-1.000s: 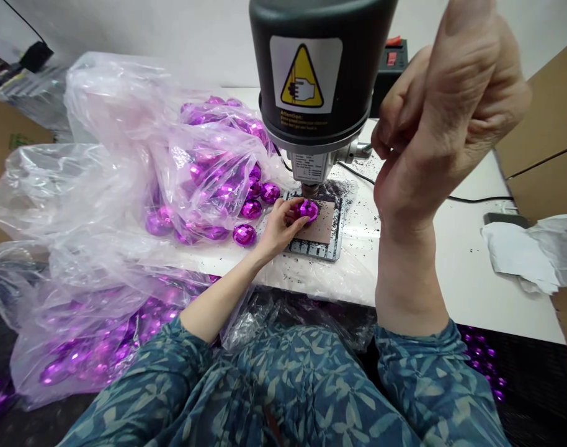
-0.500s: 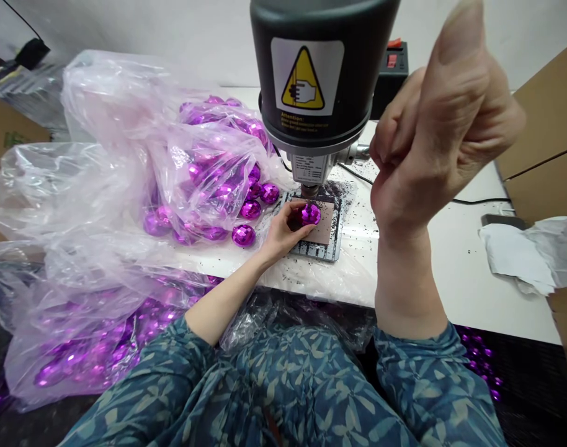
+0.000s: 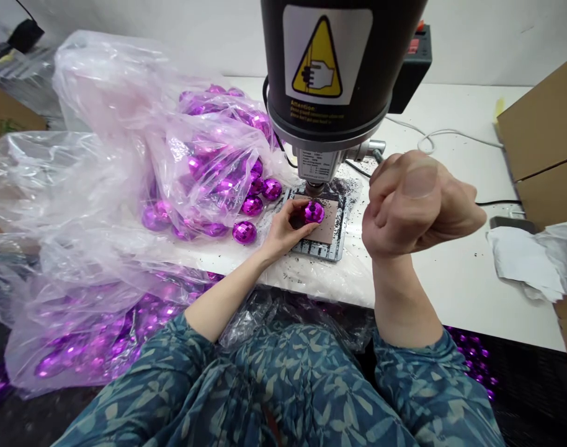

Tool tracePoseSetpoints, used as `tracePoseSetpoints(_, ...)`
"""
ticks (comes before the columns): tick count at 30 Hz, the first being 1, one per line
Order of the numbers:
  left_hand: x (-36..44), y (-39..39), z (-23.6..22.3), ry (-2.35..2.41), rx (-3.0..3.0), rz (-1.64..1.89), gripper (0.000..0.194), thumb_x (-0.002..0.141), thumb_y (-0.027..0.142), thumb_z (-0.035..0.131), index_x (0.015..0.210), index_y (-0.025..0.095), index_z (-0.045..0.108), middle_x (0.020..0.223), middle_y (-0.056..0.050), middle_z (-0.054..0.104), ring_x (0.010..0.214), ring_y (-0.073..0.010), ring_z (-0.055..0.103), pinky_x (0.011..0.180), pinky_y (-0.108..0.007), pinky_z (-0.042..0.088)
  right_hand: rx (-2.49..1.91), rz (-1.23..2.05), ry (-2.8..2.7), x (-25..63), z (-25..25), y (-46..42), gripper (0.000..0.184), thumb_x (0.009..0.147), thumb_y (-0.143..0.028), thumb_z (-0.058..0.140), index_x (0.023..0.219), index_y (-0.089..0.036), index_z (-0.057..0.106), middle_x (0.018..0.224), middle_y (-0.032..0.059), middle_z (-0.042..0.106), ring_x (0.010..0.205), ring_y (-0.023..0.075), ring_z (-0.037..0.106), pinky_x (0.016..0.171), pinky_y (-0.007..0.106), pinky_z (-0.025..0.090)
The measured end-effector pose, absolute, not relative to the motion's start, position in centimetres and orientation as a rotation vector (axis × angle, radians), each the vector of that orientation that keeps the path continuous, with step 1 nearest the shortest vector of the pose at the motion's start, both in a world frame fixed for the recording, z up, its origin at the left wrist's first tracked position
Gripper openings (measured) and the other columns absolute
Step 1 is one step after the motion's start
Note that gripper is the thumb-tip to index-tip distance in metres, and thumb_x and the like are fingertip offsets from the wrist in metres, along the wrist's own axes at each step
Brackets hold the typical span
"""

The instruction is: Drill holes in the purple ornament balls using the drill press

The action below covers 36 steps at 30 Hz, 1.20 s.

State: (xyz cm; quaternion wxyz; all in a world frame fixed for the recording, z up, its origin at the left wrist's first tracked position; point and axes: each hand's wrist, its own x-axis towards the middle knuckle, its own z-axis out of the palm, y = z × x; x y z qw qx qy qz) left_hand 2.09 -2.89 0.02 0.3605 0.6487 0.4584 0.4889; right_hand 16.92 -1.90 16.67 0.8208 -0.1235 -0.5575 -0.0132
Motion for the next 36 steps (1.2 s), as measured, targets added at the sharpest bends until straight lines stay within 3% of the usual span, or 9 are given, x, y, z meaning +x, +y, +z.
tracePoseSetpoints(4, 2.1, -2.9, 0.1, 1.175, 1.666, 1.258, 0.058, 0.089, 0.051, 0.092, 0.133, 0.022, 0.067, 0.129, -0.011, 0.079, 0.118, -0.0248, 0.078, 0.103, -0.04, 0.063, -0.236, -0.091, -1.213, 17.5, 15.8, -1.4, 0.061, 0.103, -0.026, 0.061, 0.061, -0.022, 0.017, 0.049, -0.0056, 0.016, 0.037, 0.0067, 0.023, 0.041, 0.032, 0.015)
tracePoseSetpoints(9, 2.1, -2.8, 0.0, 1.158, 1.665, 1.268, 0.057, 0.089, 0.05, 0.092, 0.132, 0.022, 0.067, 0.13, -0.012, 0.079, 0.118, -0.0252, 0.078, 0.103, -0.04, 0.063, -0.161, -0.123, -1.291, 17.8, 14.8, -1.1, 0.054, 0.104, -0.027, 0.057, 0.065, -0.023, 0.02, 0.052, -0.0053, 0.027, 0.041, 0.0064, 0.021, 0.039, 0.03, 0.018)
tracePoseSetpoints(12, 2.0, -2.7, 0.0, 1.163, 1.68, 1.257, 0.057, 0.09, 0.051, 0.092, 0.132, 0.023, 0.067, 0.13, -0.012, 0.079, 0.119, -0.0256, 0.078, 0.104, -0.04, 0.063, -0.102, -0.147, -1.292, 17.9, 14.8, -0.9, 0.053, 0.103, -0.026, 0.056, 0.066, -0.023, 0.019, 0.05, -0.0062, 0.025, 0.038, 0.006, 0.019, 0.036, 0.029, 0.017)
tracePoseSetpoints(20, 2.1, -2.7, -0.1, 1.154, 1.675, 1.273, 0.056, 0.088, 0.047, 0.094, 0.132, 0.023, 0.068, 0.128, -0.011, 0.079, 0.116, -0.0257, 0.078, 0.103, -0.044, 0.064, 0.008, -0.186, -1.418, 18.8, 13.8, -0.6, 0.048, 0.099, -0.014, 0.055, 0.066, -0.024, 0.021, 0.051, -0.0082, 0.034, 0.037, 0.0054, 0.029, 0.036, 0.028, 0.025)
tracePoseSetpoints(27, 2.9, -3.2, 0.4, 1.246, 1.704, 1.333, 0.048, 0.09, 0.038, 0.091, 0.127, 0.022, 0.066, 0.122, -0.009, 0.078, 0.109, -0.0237, 0.078, 0.097, -0.04, 0.065, -0.168, -0.025, -1.334, 18.0, 17.0, -1.3, 0.057, 0.105, -0.02, 0.059, 0.06, -0.023, 0.025, 0.05, -0.0067, 0.026, 0.038, 0.0073, 0.029, 0.039, 0.032, 0.018)
tracePoseSetpoints(32, 3.1, -9.1, 0.2, 1.35, 2.017, 1.393, 0.045, 0.089, 0.032, 0.089, 0.126, 0.023, 0.065, 0.126, -0.012, 0.076, 0.116, -0.0283, 0.077, 0.099, -0.047, 0.067, -0.246, 0.222, -1.212, 17.3, 20.6, -1.4, 0.051, 0.102, -0.044, 0.069, 0.059, -0.022, 0.051, 0.053, -0.0066, 0.03, 0.043, 0.004, 0.034, 0.049, 0.03, 0.021)
tracePoseSetpoints(36, 3.0, -16.3, -2.5, 0.698, 2.473, 1.231, 0.041, 0.093, 0.041, 0.085, 0.128, 0.028, 0.067, 0.124, -0.01, 0.079, 0.107, -0.0253, 0.08, 0.088, -0.04, 0.069, -0.229, 0.278, -1.224, 17.4, 20.4, -1.2, 0.037, 0.1, -0.057, 0.066, 0.085, -0.024, 0.073, 0.059, -0.0074, 0.022, 0.049, 0.0007, 0.036, 0.056, 0.025, 0.024)
